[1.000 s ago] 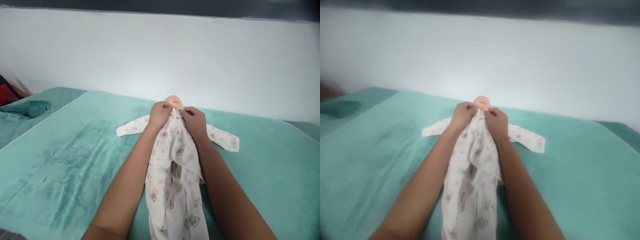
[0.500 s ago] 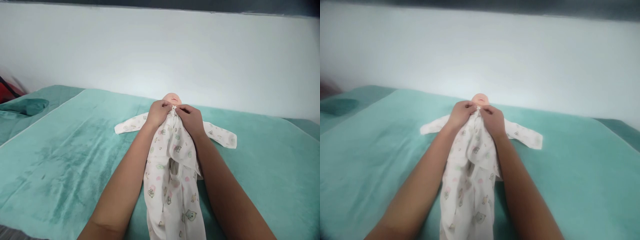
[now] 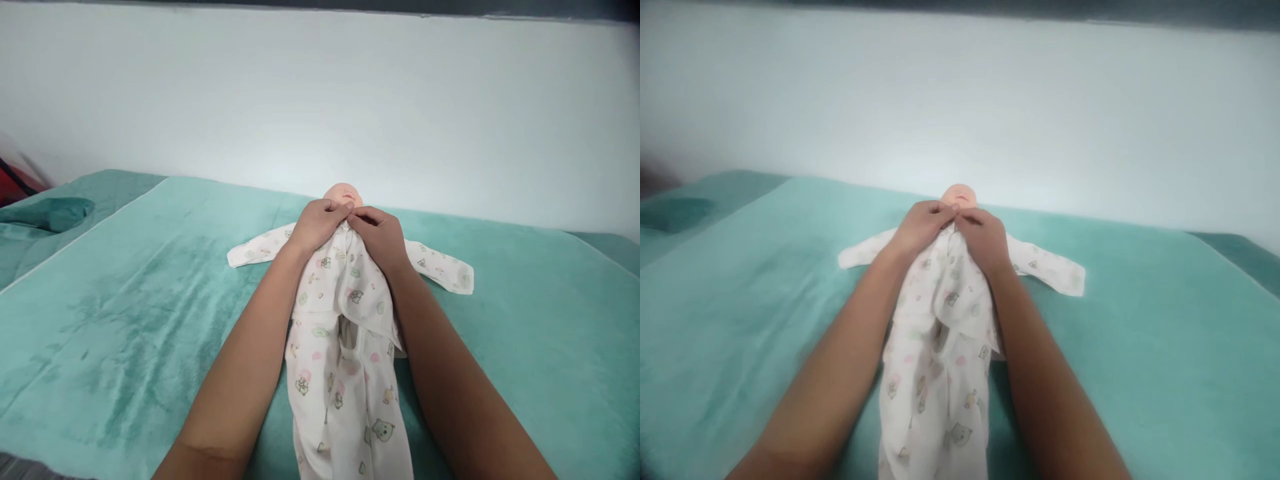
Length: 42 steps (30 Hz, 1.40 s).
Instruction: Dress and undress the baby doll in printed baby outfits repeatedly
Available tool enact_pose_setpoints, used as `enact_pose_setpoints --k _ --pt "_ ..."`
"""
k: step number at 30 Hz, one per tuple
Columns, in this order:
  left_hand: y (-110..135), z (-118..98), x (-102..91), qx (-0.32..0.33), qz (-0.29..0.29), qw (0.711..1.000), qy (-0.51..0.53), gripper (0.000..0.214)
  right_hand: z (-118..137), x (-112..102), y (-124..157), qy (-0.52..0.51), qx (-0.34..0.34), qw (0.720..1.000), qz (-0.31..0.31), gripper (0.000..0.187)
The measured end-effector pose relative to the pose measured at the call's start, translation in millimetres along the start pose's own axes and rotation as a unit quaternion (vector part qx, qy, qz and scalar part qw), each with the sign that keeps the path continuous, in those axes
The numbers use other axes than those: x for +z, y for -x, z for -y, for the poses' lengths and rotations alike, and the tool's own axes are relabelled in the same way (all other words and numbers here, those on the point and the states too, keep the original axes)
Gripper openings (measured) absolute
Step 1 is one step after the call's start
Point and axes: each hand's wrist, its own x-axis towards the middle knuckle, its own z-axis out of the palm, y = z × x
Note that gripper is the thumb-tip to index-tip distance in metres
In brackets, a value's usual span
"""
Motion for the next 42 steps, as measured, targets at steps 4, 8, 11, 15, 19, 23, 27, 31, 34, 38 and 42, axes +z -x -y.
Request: enact_pose_setpoints --k 4,8,11,15,19,23,27,31,34,38,42 --pt "1 0 -0.4 -0.022 0.016 0.999 0.040 0.036 5 -5 3 0.090 -0.066 0.992 0.056 0.022" --pt "2 3 -0.6 -0.024 0.018 0.996 0.082 0.026 10 -11 12 0.108 -0.077 0.984 0.121 0.024" --pt "2 4 0.2 -0.021 0.007 0.998 0.067 0.025 14 -13 18 0.120 -0.067 0.980 0.142 0.027" --pt "0 4 2.1 -0.002 -0.019 0.998 0.064 0.023 17 -11 22 0.130 -0.072 0.978 0.148 0.028" --pt "0 4 3.9 -0.014 -0.025 0.994 0.103 0.013 11 -8 27 0.091 -0.050 0.989 0.110 0.027" --pt "2 2 6.0 -0.014 -0.057 0.998 0.034 0.011 6 -6 40 0.029 -0.030 0.999 0.010 0.027" --pt "13 -5 3.3 -0.028 -0.088 0.995 -0.039 0.010 12 -7 51 0.053 0.014 0.998 -0.038 0.024" --pt "29 -13 -8.4 -0.019 -0.026 0.999 -0.039 0.012 22 -8 49 0.092 0.056 0.994 -0.012 0.024" --pt "39 -16 -17.0 -0.012 0.021 0.999 -0.035 0.014 25 -9 43 0.107 0.076 0.991 -0.002 0.025" --pt "45 -18 -19.7 -0.030 0.061 0.998 -0.008 0.015 24 -11 39 0.126 0.081 0.989 0.002 0.021" --pt "46 -19 -15.9 -0.054 0.055 0.997 0.004 0.010 22 -12 39 0.095 0.085 0.992 -0.006 0.017"
